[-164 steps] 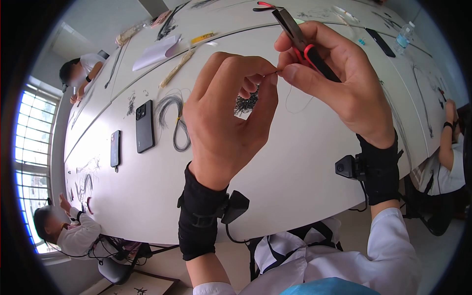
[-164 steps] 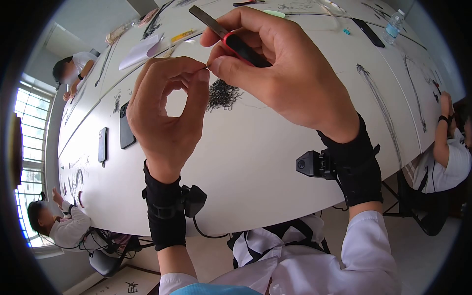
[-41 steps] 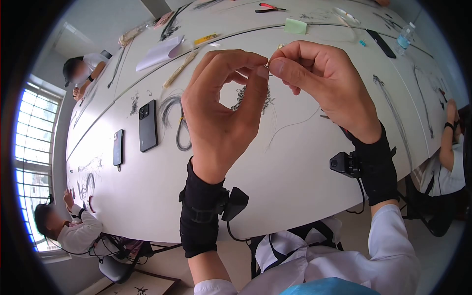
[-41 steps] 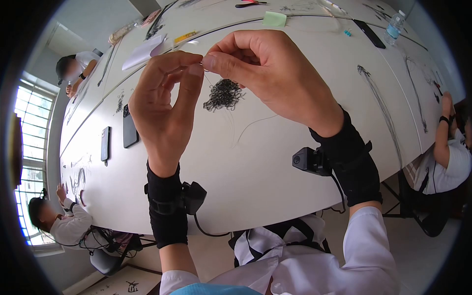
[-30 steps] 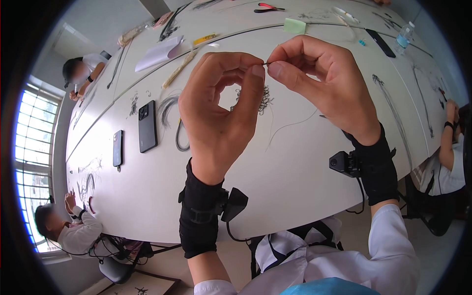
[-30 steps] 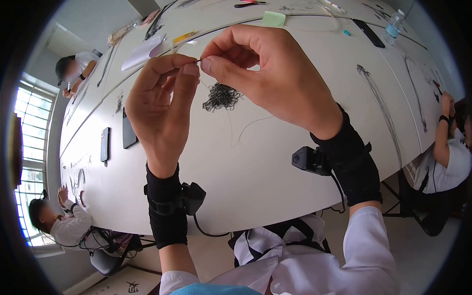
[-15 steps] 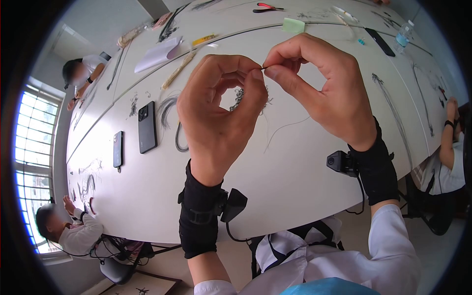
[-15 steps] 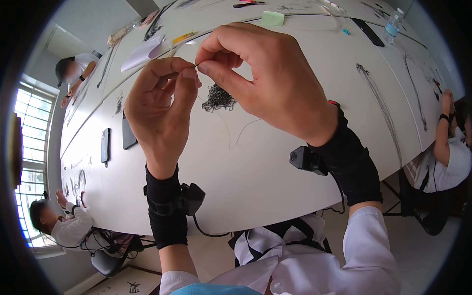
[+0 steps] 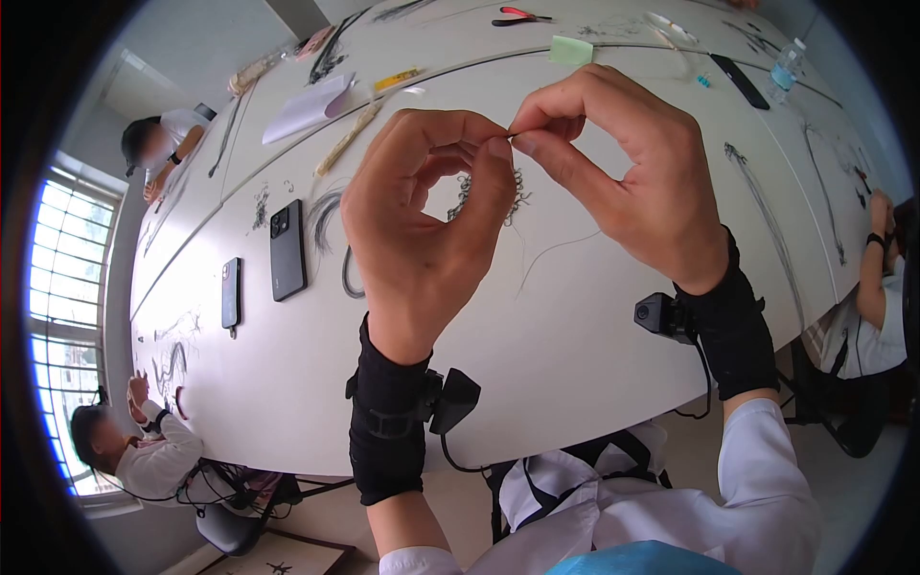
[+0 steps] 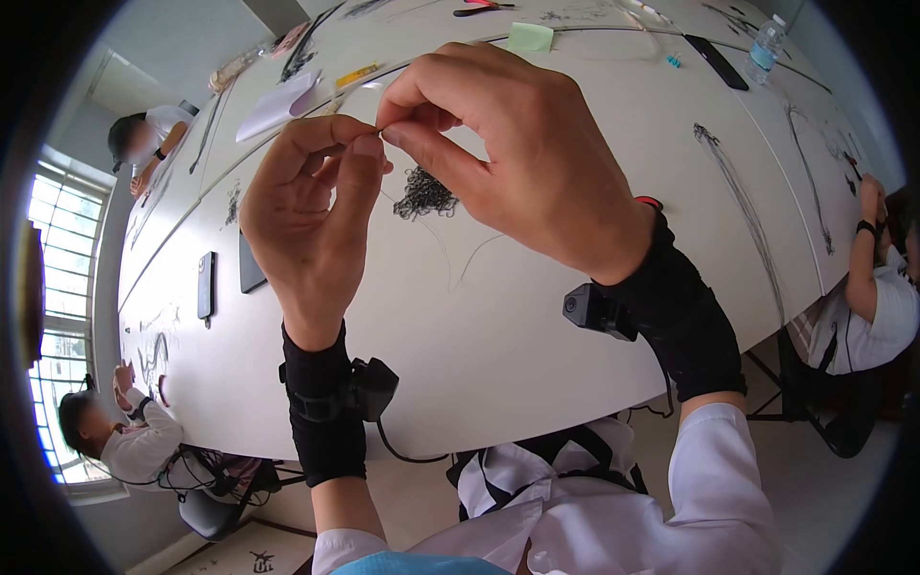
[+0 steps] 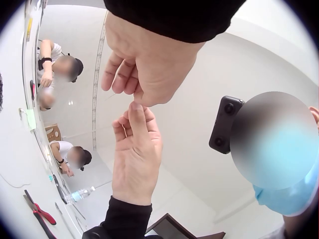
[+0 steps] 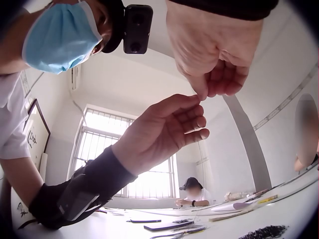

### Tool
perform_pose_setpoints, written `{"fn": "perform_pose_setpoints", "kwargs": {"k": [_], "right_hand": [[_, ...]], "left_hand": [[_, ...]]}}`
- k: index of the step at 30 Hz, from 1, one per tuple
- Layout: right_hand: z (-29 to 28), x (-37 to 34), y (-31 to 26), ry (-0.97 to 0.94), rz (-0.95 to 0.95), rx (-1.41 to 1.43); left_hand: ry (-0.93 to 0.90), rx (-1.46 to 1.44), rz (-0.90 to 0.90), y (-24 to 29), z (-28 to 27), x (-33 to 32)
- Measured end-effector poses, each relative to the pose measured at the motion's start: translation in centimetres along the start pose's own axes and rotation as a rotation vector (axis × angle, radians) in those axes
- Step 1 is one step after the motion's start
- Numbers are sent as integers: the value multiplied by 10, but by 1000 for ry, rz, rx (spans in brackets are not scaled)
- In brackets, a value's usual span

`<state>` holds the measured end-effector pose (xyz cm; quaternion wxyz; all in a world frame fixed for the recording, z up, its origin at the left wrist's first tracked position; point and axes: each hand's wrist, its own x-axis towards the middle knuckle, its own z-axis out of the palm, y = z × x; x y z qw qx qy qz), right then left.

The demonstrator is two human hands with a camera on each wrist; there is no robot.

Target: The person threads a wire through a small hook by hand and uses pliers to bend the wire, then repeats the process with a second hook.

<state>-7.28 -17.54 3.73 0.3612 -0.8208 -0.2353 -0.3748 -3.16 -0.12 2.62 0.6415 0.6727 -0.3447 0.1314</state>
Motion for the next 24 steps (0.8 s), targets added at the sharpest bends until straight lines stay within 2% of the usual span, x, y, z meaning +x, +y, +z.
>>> {"fn": "perform_pose_setpoints", "kwargs": {"k": [8, 24], "right_hand": [[2, 1, 0, 33, -119, -110], [4, 0, 0, 52, -125, -114]], "left_hand": [[-51, -29, -46, 4, -5, -1], [-87, 13, -41, 5, -8, 0]]}}
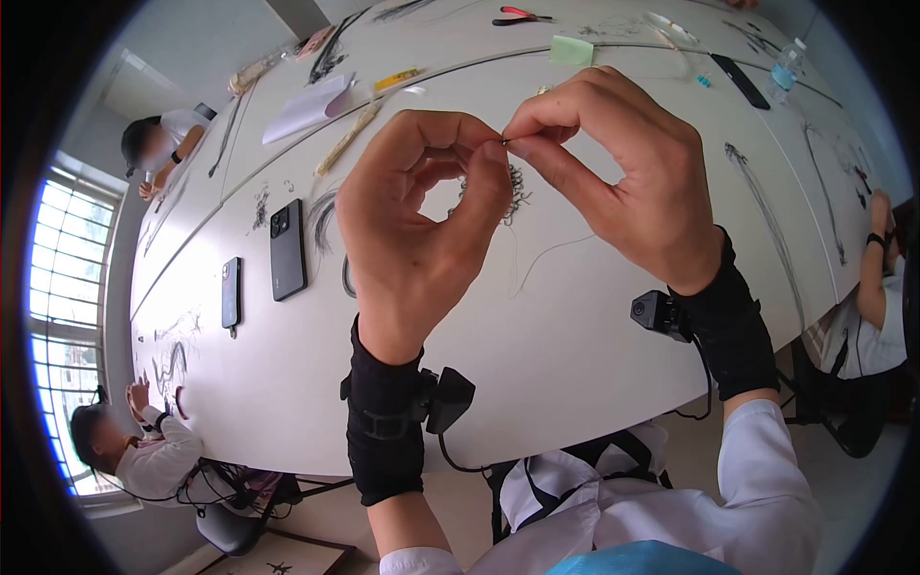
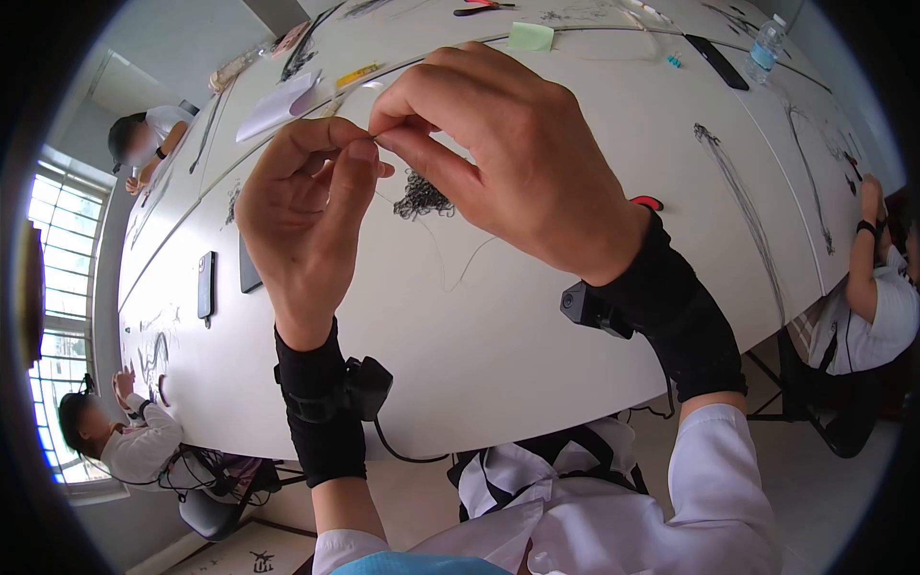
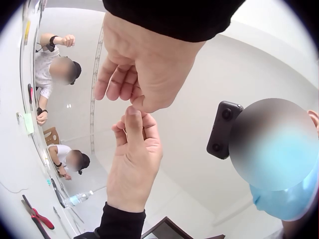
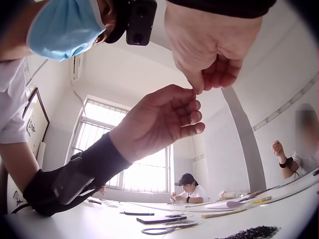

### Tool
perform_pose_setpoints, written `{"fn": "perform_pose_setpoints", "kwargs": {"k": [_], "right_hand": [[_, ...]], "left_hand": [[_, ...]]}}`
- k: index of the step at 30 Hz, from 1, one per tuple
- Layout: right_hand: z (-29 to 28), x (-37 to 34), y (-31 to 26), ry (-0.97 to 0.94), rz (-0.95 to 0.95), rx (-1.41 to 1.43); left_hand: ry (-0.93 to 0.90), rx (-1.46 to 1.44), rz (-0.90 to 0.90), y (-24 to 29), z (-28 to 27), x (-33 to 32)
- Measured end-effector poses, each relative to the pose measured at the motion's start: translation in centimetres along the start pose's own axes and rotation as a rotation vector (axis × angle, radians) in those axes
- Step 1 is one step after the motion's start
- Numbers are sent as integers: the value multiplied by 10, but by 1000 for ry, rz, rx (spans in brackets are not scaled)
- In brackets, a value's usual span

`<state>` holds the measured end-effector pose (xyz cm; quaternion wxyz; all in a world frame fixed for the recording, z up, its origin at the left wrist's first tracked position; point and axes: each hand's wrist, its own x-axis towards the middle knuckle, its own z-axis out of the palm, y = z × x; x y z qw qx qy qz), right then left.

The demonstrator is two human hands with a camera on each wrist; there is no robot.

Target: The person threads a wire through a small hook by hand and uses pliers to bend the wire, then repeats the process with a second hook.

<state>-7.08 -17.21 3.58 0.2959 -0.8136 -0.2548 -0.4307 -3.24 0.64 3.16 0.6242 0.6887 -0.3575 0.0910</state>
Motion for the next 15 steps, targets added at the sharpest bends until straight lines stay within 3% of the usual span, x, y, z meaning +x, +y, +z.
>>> {"fn": "perform_pose_setpoints", "kwargs": {"k": [15], "right_hand": [[0, -1, -1, -8, 48, 72]], "left_hand": [[11, 58, 88, -2, -4, 1]]}}
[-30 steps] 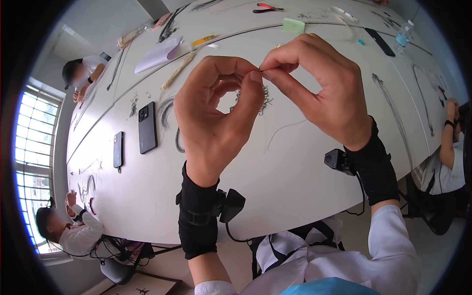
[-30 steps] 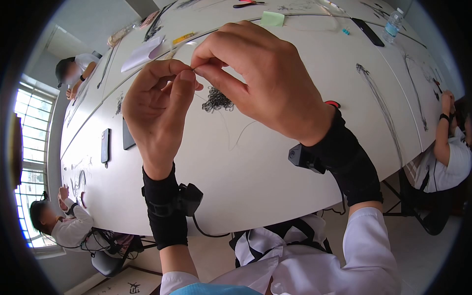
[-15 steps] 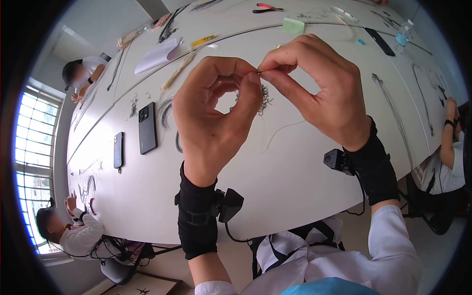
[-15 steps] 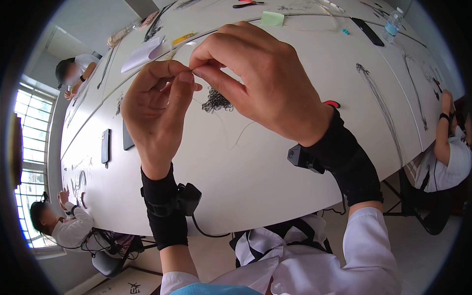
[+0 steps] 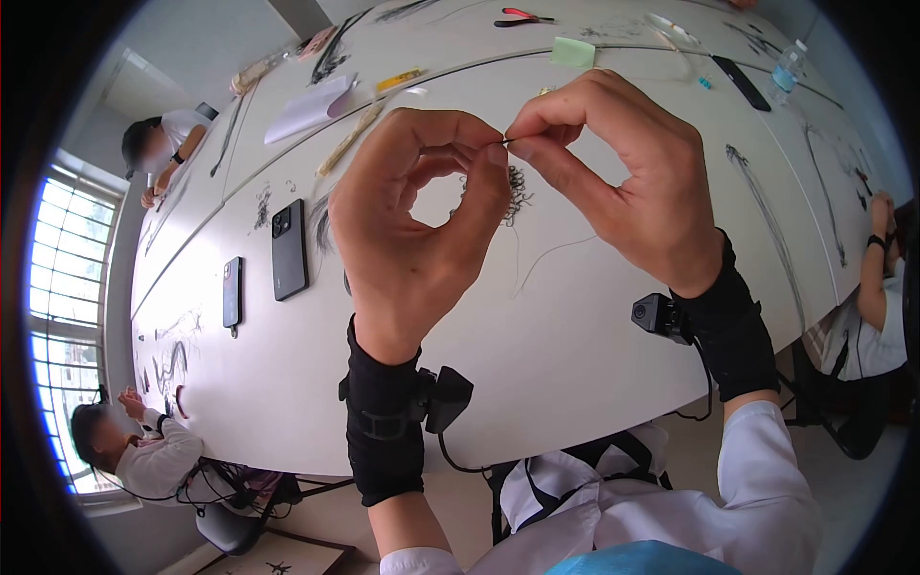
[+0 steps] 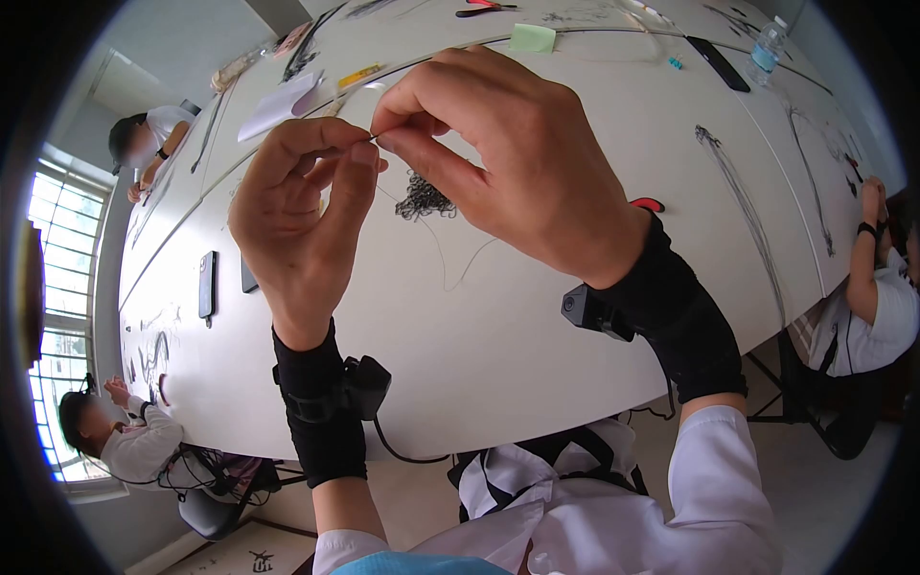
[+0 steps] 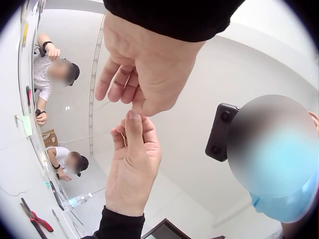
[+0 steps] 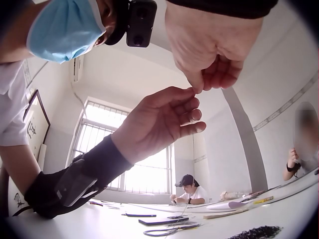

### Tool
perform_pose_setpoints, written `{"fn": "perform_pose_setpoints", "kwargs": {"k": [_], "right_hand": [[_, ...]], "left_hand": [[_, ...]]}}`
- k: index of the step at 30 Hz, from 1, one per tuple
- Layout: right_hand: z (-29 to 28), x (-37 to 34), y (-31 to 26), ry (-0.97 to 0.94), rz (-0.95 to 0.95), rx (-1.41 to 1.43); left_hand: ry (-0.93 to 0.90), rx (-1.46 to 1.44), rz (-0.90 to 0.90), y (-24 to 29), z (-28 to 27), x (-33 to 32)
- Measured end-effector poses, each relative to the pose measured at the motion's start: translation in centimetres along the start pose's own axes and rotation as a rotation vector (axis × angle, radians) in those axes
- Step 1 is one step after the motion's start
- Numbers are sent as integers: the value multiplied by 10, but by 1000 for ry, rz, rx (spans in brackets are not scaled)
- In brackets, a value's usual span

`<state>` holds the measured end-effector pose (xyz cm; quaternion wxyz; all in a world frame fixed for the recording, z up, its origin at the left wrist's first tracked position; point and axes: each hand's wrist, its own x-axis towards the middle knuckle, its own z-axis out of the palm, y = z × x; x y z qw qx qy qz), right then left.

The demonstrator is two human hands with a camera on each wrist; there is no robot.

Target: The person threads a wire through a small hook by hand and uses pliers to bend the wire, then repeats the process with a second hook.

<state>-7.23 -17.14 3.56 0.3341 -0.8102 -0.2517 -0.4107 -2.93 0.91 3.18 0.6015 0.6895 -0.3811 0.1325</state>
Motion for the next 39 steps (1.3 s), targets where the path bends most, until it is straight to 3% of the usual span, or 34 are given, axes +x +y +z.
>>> {"fn": "perform_pose_setpoints", "kwargs": {"k": [11, 17, 23, 29, 35, 39], "right_hand": [[0, -3, 1, -24, 65, 48], [-1, -3, 2, -47, 83, 87], [-1, -2, -1, -72, 166, 154], [-4, -2, -1, -87, 236, 198], [-5, -1, -2, -127, 325, 308], [-5, -1, -2, -134, 345, 332]], "left_hand": [[-28, 178, 102, -1, -2, 2], [66, 263, 287, -10, 0, 7], [60, 247, 281, -9, 0, 7], [-11, 211, 110, -2, -7, 3], [-2, 254, 123, -9, -11, 3], [69, 111, 160, -9, -2, 8]]}}
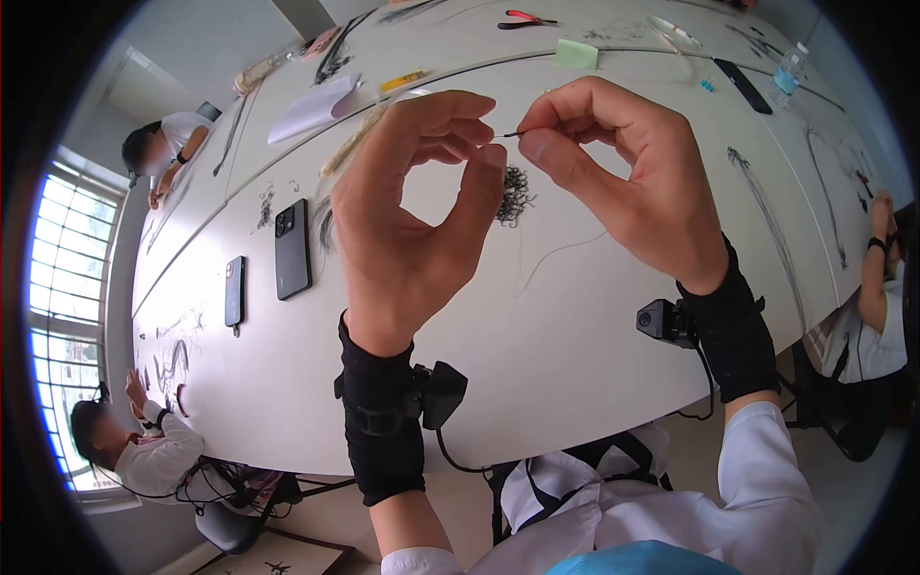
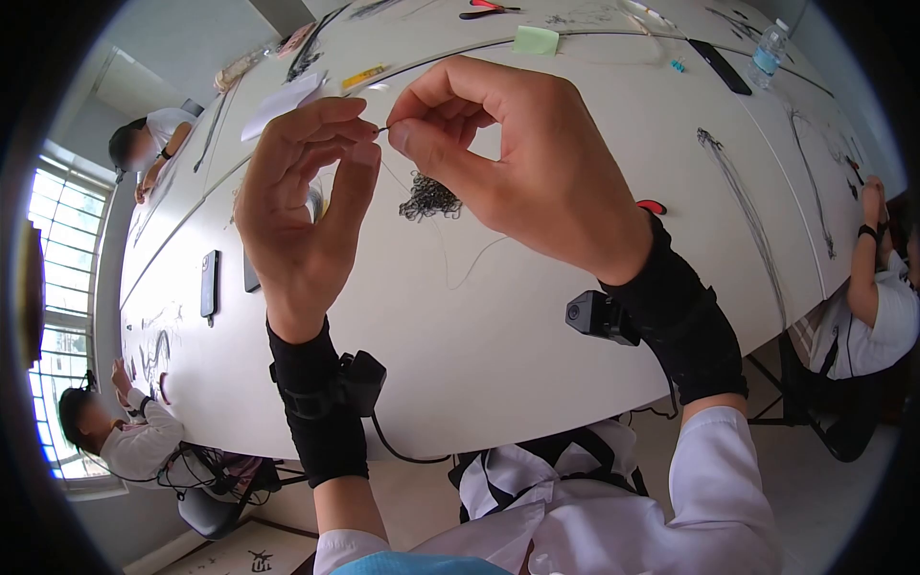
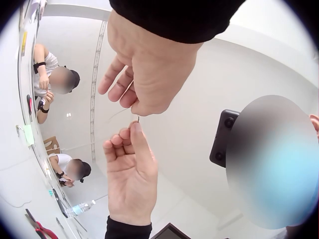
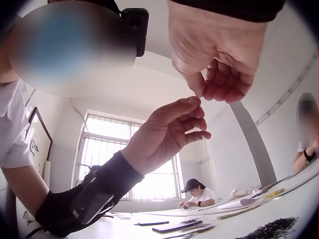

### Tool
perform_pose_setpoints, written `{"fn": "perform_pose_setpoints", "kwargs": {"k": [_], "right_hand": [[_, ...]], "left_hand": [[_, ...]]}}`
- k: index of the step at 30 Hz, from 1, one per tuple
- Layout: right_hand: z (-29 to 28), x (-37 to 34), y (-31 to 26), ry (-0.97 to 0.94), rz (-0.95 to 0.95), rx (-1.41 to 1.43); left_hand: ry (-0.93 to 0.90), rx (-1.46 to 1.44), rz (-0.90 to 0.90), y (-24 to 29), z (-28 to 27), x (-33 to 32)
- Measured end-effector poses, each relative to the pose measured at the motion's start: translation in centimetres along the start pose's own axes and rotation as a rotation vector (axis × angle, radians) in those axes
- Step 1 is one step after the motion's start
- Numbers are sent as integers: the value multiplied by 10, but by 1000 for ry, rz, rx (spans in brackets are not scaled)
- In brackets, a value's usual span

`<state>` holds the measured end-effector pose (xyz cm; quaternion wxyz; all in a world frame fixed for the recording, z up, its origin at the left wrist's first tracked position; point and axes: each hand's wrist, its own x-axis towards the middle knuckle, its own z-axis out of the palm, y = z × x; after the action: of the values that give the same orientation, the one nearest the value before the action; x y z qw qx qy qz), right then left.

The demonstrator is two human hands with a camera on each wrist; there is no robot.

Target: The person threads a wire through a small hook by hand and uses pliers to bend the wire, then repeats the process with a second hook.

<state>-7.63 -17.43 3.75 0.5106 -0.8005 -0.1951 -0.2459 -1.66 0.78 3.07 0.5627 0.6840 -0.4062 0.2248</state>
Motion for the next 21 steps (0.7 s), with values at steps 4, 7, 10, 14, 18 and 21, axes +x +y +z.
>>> {"fn": "perform_pose_setpoints", "kwargs": {"k": [4, 7, 10, 14, 18, 21], "right_hand": [[-9, 0, -3, 33, 29, 33], [-47, -5, 1, 88, 68, 56], [-88, -12, -13, 440, 127, 144], [-230, -53, -35, 799, 164, 2], [-412, -139, -120, 795, 162, -358], [-439, -165, -181, 975, 410, -738]], "left_hand": [[-71, 81, -14, -2, 3, -3], [-93, 116, -13, -2, -1, -3], [-126, 137, 19, 3, 2, -5], [-274, 32, -47, 22, 33, -22], [-758, -114, 149, 57, 85, -72], [-1057, -323, 178, 78, 87, -97]]}}
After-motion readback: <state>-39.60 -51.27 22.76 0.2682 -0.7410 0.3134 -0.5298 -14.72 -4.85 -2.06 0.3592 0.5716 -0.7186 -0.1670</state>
